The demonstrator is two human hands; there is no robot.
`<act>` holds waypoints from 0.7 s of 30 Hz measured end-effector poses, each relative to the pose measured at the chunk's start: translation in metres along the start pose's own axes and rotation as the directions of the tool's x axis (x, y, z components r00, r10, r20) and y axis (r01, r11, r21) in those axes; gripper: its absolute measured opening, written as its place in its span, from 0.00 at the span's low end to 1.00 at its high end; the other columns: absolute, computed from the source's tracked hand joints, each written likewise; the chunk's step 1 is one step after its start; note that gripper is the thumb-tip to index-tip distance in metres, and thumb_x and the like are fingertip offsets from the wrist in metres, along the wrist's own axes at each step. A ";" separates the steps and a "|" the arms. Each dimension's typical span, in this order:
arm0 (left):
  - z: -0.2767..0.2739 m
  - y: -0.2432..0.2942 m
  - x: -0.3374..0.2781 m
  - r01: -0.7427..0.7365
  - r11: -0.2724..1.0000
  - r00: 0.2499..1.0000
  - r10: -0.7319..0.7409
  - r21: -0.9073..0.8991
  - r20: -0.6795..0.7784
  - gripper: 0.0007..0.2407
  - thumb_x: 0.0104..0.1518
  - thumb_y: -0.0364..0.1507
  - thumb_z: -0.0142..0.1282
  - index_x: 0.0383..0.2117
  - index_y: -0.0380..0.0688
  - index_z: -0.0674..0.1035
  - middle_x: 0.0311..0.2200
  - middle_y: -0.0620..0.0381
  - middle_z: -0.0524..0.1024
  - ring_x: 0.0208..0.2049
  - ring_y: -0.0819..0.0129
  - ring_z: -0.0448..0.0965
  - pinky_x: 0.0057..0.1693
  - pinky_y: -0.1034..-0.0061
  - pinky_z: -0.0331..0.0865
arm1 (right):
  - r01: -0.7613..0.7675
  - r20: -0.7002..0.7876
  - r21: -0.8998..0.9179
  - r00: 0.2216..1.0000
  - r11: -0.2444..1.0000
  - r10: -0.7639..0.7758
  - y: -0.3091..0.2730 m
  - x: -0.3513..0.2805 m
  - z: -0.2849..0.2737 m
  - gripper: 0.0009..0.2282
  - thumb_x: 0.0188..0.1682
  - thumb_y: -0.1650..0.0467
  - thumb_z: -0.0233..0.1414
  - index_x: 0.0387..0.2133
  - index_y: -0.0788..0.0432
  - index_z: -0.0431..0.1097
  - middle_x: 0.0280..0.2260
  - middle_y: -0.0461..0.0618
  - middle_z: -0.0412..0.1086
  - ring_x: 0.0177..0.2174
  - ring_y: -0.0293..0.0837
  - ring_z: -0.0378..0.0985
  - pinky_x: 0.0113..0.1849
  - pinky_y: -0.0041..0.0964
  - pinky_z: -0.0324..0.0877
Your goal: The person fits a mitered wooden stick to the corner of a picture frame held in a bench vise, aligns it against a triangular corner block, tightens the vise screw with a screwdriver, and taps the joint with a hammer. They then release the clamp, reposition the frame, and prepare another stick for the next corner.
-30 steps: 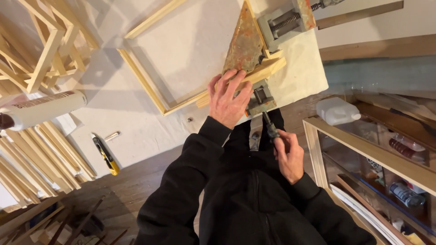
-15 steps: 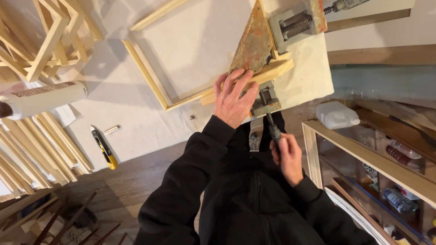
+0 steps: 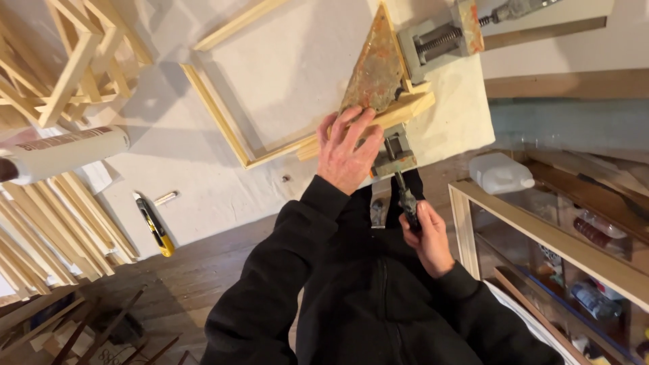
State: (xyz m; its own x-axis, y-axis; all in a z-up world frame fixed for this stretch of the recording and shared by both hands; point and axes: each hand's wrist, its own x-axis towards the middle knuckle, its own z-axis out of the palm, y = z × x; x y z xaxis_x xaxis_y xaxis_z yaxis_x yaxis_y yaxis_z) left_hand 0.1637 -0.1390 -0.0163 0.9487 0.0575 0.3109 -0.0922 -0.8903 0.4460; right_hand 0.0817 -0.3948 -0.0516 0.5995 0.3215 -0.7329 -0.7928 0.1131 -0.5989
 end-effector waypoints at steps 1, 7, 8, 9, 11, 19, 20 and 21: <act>0.001 -0.005 0.001 -0.002 1.000 1.000 0.002 0.007 -0.005 0.08 0.56 0.25 0.65 0.39 0.47 0.80 0.55 0.59 0.72 0.61 0.60 0.69 0.65 0.54 0.62 | 0.004 0.007 0.000 1.000 1.000 -0.004 -0.011 0.004 0.004 0.17 0.65 0.60 0.40 0.42 0.66 0.61 0.26 0.47 0.65 0.18 0.33 0.57 0.20 0.27 0.52; 0.004 -0.002 0.000 -0.006 1.000 1.000 0.006 0.001 -0.019 0.08 0.56 0.25 0.66 0.39 0.47 0.80 0.55 0.59 0.72 0.61 0.61 0.69 0.65 0.54 0.62 | -0.060 0.075 -0.222 0.994 0.973 0.079 -0.011 0.006 0.007 0.23 0.60 0.56 0.35 0.45 0.63 0.69 0.18 0.44 0.60 0.15 0.32 0.53 0.18 0.27 0.51; 0.004 -0.002 0.001 0.002 1.000 1.000 -0.003 -0.019 -0.023 0.08 0.56 0.26 0.66 0.39 0.47 0.80 0.55 0.59 0.72 0.61 0.60 0.69 0.65 0.53 0.62 | -0.099 0.046 -0.109 0.994 0.989 0.104 -0.007 0.004 0.007 0.23 0.60 0.56 0.35 0.44 0.64 0.68 0.18 0.43 0.58 0.15 0.32 0.52 0.18 0.28 0.49; 0.003 -0.002 0.001 0.010 0.999 1.000 -0.011 -0.038 -0.027 0.08 0.56 0.26 0.66 0.39 0.47 0.80 0.55 0.59 0.73 0.61 0.60 0.69 0.65 0.53 0.62 | -0.133 0.019 0.006 0.991 0.991 0.133 -0.003 0.002 0.008 0.24 0.60 0.56 0.35 0.42 0.65 0.68 0.18 0.41 0.55 0.15 0.33 0.51 0.18 0.28 0.47; 0.000 -0.002 -0.002 0.011 0.999 1.000 -0.012 -0.037 -0.029 0.08 0.56 0.26 0.66 0.39 0.47 0.80 0.55 0.59 0.72 0.61 0.60 0.69 0.64 0.53 0.62 | -0.162 0.049 0.022 0.986 0.987 0.161 -0.006 -0.003 0.009 0.24 0.61 0.55 0.35 0.42 0.66 0.67 0.18 0.41 0.54 0.15 0.33 0.50 0.19 0.28 0.47; 0.009 0.000 -0.001 0.031 0.999 0.999 -0.031 -0.023 -0.020 0.09 0.55 0.27 0.66 0.40 0.47 0.79 0.55 0.58 0.71 0.62 0.60 0.68 0.67 0.49 0.59 | -0.033 0.107 -0.744 0.980 0.668 0.168 -0.117 0.012 0.000 0.21 0.57 0.59 0.41 0.41 0.62 0.77 0.26 0.48 0.78 0.22 0.36 0.78 0.27 0.31 0.72; 0.007 -0.002 0.009 0.037 0.999 0.999 -0.037 -0.040 0.001 0.12 0.54 0.27 0.65 0.43 0.48 0.78 0.56 0.56 0.70 0.62 0.59 0.67 0.68 0.48 0.58 | 0.210 0.254 -0.803 0.967 0.558 0.000 -0.152 0.021 0.004 0.17 0.56 0.63 0.42 0.39 0.61 0.77 0.28 0.47 0.79 0.22 0.35 0.79 0.28 0.31 0.73; 0.006 -0.004 0.020 0.043 0.997 0.999 -0.042 -0.056 0.022 0.15 0.53 0.27 0.65 0.47 0.48 0.78 0.57 0.55 0.69 0.63 0.57 0.67 0.70 0.46 0.56 | 0.435 0.412 -0.806 0.899 0.402 -0.145 -0.188 0.030 0.009 0.13 0.56 0.68 0.44 0.36 0.60 0.77 0.31 0.45 0.81 0.21 0.34 0.81 0.28 0.31 0.75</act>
